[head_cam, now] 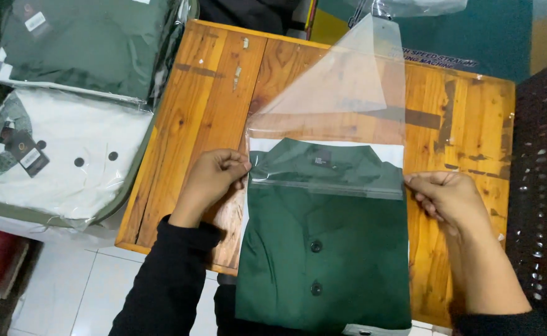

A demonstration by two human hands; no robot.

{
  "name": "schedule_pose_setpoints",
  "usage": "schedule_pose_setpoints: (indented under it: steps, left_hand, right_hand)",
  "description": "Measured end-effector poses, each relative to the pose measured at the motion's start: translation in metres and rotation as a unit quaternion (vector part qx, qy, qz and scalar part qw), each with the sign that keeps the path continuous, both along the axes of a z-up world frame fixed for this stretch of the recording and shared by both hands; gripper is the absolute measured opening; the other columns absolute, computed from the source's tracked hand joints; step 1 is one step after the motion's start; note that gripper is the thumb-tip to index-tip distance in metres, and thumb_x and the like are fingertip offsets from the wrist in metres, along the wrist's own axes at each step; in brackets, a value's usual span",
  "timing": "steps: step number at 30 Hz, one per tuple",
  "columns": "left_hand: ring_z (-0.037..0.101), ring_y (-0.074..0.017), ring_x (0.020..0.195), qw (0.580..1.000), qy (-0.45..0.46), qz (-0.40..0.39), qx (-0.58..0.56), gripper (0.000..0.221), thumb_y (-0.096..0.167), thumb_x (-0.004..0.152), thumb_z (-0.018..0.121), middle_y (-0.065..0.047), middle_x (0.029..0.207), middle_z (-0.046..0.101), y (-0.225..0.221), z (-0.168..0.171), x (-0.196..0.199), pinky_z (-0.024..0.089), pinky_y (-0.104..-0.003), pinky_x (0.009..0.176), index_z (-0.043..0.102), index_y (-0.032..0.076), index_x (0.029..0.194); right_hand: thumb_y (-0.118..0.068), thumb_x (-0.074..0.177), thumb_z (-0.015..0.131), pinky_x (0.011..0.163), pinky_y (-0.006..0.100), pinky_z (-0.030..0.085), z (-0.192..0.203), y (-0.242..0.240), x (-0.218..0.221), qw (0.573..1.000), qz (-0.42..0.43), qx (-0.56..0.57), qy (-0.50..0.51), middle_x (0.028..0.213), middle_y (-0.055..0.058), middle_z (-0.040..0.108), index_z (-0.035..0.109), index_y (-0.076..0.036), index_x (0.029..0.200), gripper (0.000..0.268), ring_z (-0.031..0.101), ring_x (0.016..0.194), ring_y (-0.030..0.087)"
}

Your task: Folding green shirts and placing them into clear plastic bags for packaging.

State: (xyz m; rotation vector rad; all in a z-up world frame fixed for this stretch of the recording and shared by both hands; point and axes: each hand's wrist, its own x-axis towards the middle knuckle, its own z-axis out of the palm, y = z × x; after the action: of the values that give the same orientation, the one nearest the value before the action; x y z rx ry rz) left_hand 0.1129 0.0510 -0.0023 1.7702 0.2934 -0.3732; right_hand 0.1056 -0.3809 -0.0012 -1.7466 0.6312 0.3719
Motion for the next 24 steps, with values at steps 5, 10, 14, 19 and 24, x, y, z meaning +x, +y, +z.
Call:
schedule_pose_setpoints:
  steps: [5,10,14,19,24]
  left_hand:
    - [0.065,-0.017,0.051,0.997,0.041,0.012,-0.07,0.006,0.001,0.091,0.076,-0.013,0.068,0.071,0.001,0.007,0.007,0.055,-0.024,0.053,0.078,-0.004,0.093]
    - [0.061,-0.0128,0.048,0.997,0.072,0.004,-0.016,0.005,0.002,0.091,0.077,-0.011,0.062,0.07,-0.001,0.025,-0.002,0.054,-0.025,0.054,0.08,-0.001,0.09]
    - [0.057,-0.0133,0.047,0.995,0.096,-0.029,0.023,0.01,0.007,0.093,0.076,-0.01,0.064,0.069,0.001,0.029,-0.011,0.049,-0.025,0.05,0.079,0.0,0.088]
    - [0.057,-0.0089,0.062,0.989,0.091,-0.063,0.102,0.013,0.019,0.091,0.078,0.001,0.072,0.073,-0.002,0.036,-0.036,0.047,-0.026,0.062,0.083,0.008,0.085]
    - [0.062,-0.0093,0.063,0.984,0.11,-0.061,0.126,0.016,0.017,0.093,0.074,0.001,0.075,0.075,-0.005,0.035,-0.072,0.051,-0.025,0.065,0.08,0.008,0.082]
  right_hand:
    - [-0.003,0.095,0.071,0.042,0.02,0.03,-0.005,0.006,-0.001,0.999,-0.007,0.019,-0.034,0.066,0.009,0.058,0.075,0.003,0.101,0.009,0.04,0.046,0.011]
    - [-0.004,0.1,0.065,0.045,0.022,0.033,-0.002,0.013,-0.014,0.998,0.029,-0.025,-0.048,0.068,0.009,0.058,0.074,0.002,0.107,0.013,0.042,0.048,0.011]
    - [-0.024,0.107,0.064,0.051,0.03,0.037,0.027,0.022,-0.02,0.977,0.131,-0.171,-0.002,0.056,0.009,0.054,0.076,-0.005,0.102,0.023,0.046,0.049,0.016]
    - [-0.029,0.109,0.061,0.052,0.034,0.038,0.041,0.02,-0.039,0.955,0.194,-0.221,0.039,0.055,0.011,0.055,0.072,-0.003,0.092,0.033,0.046,0.048,0.02]
    - [-0.03,0.107,0.059,0.112,0.022,0.034,0.025,-0.001,-0.085,0.944,0.242,-0.223,0.028,0.087,0.003,0.071,0.069,0.002,0.079,0.044,0.053,0.141,0.001]
